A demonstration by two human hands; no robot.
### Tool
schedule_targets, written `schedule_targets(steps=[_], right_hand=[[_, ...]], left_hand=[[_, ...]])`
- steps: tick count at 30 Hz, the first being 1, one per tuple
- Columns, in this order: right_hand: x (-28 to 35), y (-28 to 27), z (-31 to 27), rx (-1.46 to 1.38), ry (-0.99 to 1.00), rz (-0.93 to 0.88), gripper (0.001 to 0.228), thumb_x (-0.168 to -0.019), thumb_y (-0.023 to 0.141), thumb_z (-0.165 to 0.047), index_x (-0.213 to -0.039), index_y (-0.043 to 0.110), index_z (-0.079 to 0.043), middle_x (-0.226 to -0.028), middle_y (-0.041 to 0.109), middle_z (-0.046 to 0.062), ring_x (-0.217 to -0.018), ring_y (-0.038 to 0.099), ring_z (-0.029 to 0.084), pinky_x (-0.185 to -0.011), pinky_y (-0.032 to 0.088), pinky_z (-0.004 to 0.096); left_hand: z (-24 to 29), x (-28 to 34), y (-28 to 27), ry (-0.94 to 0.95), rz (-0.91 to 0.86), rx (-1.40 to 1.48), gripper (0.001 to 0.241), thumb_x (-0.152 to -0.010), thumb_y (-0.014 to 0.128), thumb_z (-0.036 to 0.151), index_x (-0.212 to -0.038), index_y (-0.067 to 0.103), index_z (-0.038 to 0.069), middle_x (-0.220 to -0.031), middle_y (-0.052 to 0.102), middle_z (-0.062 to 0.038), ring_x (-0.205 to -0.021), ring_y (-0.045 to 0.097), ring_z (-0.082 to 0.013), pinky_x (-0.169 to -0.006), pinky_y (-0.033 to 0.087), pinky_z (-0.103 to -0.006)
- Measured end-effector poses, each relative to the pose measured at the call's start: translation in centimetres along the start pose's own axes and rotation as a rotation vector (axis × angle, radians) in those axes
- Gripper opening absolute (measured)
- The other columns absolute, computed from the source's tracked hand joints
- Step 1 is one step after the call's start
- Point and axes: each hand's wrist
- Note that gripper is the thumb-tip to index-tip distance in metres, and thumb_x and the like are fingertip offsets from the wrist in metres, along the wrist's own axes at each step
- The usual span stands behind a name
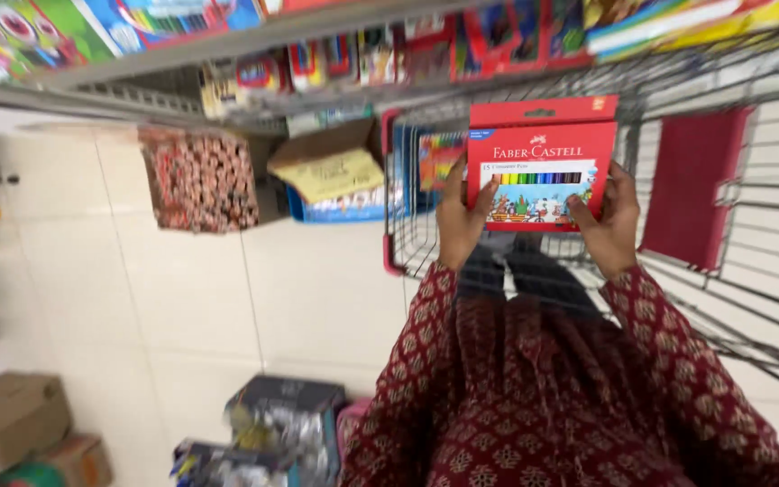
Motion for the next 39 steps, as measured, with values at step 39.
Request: schedule_targets(steps=[39], right_hand=[[-4.2,9.6,-3.6,0.662,-0.431,-0.135,0.043,-0.092,0.067,-0.007,-0.134,0.056,-0.006,-0.129,0.056,0.018,-0.116,0.061,0.038,-0.093,0.053,0.045]], left_hand=[[-4.0,-2.9,-5.0,-0.134,0.417,-0.392,0.053,-0.095,0.065,0.011,-0.141,0.042,-0.002,-0.134,0.049,-0.024,-0.112,0.06,-0.0373,-0.081,0.061,-0.0363]])
Point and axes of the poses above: each hand's wrist, its own x-axis away from the middle knuckle, its own y-axis out of the palm, z = x × y
